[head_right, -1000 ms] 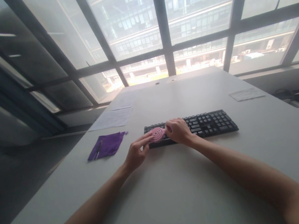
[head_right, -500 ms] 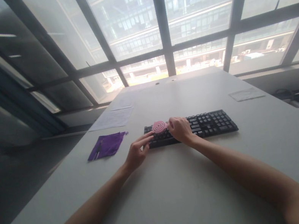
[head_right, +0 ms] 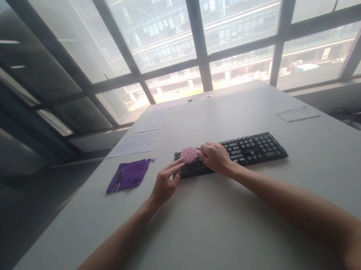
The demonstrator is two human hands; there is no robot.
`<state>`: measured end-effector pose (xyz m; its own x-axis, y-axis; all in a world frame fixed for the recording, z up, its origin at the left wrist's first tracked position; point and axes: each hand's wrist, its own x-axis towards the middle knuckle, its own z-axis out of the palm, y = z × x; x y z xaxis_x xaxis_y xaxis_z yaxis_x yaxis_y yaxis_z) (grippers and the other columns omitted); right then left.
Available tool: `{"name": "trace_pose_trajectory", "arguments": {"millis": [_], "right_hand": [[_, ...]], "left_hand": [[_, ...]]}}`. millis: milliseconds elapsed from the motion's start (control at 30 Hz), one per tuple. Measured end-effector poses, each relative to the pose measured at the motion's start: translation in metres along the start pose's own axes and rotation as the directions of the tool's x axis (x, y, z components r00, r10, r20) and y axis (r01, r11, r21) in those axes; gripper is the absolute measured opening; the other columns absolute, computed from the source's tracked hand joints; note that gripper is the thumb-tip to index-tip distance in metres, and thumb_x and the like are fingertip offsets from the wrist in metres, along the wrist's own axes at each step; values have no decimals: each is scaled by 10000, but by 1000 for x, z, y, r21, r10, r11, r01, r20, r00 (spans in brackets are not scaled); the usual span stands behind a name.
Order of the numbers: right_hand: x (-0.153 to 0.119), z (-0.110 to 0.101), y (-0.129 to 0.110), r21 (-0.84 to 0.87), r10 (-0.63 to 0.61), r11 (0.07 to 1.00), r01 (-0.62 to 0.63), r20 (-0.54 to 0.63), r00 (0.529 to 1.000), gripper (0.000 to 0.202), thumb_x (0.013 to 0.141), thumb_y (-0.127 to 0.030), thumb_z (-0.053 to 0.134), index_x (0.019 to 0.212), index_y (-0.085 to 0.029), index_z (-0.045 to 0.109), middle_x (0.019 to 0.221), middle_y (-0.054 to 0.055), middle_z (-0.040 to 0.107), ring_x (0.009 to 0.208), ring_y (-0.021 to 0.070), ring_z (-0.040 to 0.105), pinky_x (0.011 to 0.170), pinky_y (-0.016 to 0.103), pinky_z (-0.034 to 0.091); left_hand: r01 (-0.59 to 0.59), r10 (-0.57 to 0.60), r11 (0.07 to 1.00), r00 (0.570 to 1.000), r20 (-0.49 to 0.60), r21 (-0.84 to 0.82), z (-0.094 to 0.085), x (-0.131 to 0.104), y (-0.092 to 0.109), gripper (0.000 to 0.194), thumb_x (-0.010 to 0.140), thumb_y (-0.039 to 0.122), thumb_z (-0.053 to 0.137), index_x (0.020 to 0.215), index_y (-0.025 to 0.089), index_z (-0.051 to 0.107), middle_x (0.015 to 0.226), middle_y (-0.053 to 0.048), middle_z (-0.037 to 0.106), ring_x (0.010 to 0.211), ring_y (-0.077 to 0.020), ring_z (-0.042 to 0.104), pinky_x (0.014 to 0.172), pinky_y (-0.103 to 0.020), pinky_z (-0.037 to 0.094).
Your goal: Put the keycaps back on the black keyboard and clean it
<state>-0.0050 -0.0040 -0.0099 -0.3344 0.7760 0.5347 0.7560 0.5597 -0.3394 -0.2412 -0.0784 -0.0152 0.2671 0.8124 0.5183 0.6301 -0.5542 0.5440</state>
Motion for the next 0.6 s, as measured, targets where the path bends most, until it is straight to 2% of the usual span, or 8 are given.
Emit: {"name": "trace_pose_trajectory", "arguments": {"millis": [400,600], "right_hand": [[1,0,1,-83,96,992,-95,2,995,290,1023,-413,498,909,-217,679,906,48,718,770,187,625,648,288,303],[0,-1,2,-68,113,991,-113,-5,994,294,1023,-427,504,913,-215,676,918,46,713,764,185,627,639,285,306]], "left_hand": [[-10,10,1000,1000,-7,4,1,0,-2,397,909,111,516,1234,207,722,1378,-76,648,1294,-242,604,1148,-472,464],[3,-3,1000,1000,-4,10,1,-1,-3,390,905,110,522,1223,205,727,1369,-76,655,1285,-241,611,1144,-468,468]]}}
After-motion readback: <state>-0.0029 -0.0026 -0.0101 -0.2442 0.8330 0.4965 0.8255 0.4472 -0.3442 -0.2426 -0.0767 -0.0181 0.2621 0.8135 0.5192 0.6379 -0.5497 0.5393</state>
